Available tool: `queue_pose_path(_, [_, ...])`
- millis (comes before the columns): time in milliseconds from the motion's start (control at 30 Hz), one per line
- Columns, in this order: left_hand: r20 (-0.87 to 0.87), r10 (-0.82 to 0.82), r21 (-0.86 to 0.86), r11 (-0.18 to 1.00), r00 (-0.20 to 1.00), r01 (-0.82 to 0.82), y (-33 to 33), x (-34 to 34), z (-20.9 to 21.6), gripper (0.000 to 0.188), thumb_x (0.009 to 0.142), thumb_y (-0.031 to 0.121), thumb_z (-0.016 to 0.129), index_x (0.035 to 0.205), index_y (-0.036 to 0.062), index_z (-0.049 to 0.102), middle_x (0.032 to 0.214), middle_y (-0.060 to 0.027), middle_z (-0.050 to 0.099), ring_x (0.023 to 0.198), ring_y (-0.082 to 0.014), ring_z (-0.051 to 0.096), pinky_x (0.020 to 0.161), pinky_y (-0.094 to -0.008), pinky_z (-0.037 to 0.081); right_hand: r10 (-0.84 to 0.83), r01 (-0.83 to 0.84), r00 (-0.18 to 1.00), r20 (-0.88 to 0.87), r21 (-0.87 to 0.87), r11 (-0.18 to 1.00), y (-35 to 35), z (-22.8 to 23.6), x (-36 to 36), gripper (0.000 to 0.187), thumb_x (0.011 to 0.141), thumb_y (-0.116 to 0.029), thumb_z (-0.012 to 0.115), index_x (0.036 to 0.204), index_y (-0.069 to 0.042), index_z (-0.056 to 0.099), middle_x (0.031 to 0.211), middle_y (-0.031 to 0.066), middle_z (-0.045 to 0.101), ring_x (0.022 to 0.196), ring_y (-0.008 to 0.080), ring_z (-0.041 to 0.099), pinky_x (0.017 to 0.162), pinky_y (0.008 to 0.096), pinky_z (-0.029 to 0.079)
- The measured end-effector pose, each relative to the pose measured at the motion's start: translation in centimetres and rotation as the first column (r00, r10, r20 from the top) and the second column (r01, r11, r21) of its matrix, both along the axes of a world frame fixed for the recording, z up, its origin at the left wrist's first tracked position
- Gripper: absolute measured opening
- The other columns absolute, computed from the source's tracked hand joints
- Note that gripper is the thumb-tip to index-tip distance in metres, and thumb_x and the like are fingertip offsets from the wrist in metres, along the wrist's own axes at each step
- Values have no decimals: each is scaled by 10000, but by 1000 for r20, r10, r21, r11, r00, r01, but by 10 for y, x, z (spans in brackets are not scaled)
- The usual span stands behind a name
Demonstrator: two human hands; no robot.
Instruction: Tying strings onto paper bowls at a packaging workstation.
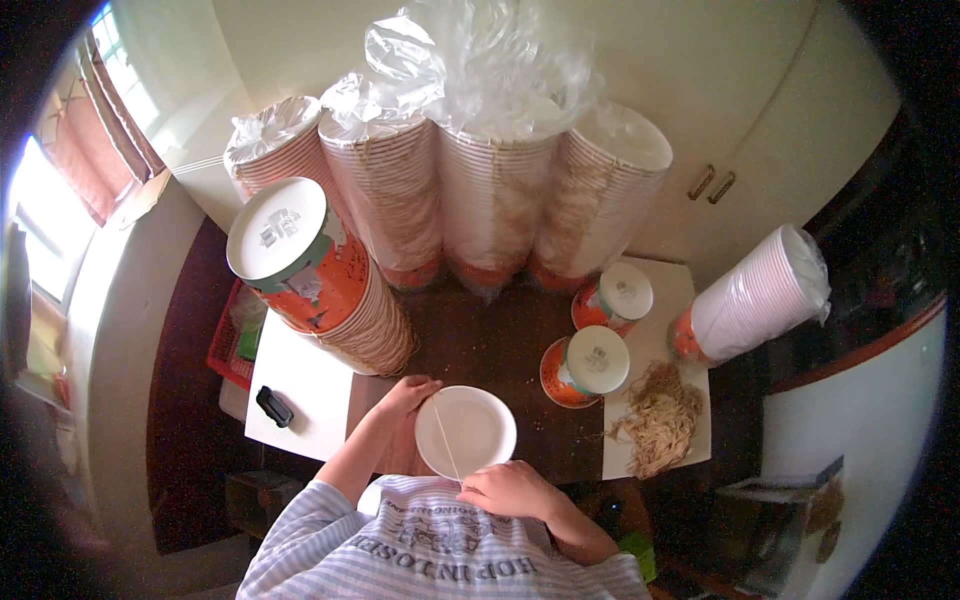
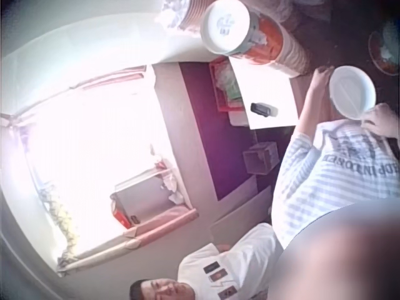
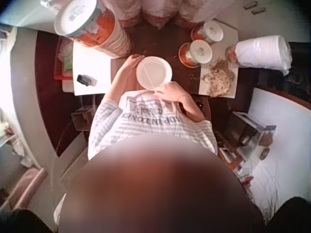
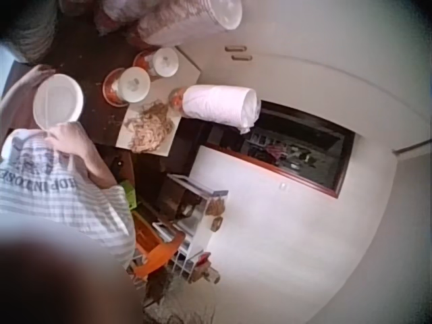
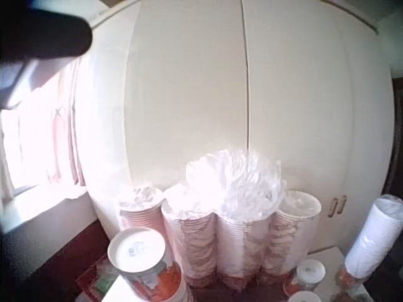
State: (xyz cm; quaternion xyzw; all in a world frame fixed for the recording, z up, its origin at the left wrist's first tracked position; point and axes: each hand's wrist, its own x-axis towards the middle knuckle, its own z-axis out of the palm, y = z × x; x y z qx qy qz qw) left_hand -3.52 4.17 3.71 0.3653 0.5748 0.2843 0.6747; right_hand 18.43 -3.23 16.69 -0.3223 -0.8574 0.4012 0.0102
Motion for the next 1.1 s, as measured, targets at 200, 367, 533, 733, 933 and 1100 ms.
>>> queue_pose_path(200, [9,220,288,934,976,-213,26,7,-26,251,848,248,520,831,4,578,724,-44,582,649,-119,532,587,-261,444,-286,-87,881,-378,-722,686,14,-19,10,217,890,-206,442,954,-42,568,657,-41,495,578,42,424,549,189,370])
queue_pose_path(367, [-246,349,513,838,904,-184,-12,-4,-1,279,812,247,569,846,-28,540,767,-113,608,701,-183,586,629,-285,464,-923,-285,188,-337,-918,277,20,-63,12,279,910,-307,362,878,-94,539,522,-32,329,412,62,249,409,210,210])
queue_pose_path(533, [-409,90,141,989,908,-34,-91,-3,-4,463,724,439,628,802,-16,591,654,-118,609,627,-195,602,593,-297,471,-949,-385,22,-316,-878,283,28,-65,7,321,911,-384,294,1052,-170,487,548,-19,328,394,64,218,405,206,208])
queue_pose_path(733, [-268,13,-89,995,963,-38,-97,25,-11,382,767,323,584,759,-57,618,642,-91,609,571,-138,569,547,-261,464,-950,-441,16,-311,-855,273,36,-61,-4,329,913,-380,293,1062,-167,494,545,-23,306,389,61,199,404,211,198])
queue_pose_path(933, [-686,65,181,980,725,83,-49,10,6,372,750,390,548,641,42,623,612,-134,604,588,-303,598,592,-375,492,-940,-477,7,-342,-827,297,49,-57,-13,337,916,-374,289,1039,-152,511,530,-21,285,392,66,187,414,215,191])
queue_pose_path(1100, [-761,247,402,905,600,137,-42,8,28,282,788,321,558,847,48,596,734,-130,590,614,-293,584,545,-383,472,-960,-548,-18,-278,-801,243,58,-62,-23,341,919,-365,282,1036,-145,514,527,-19,284,388,67,182,411,214,189])
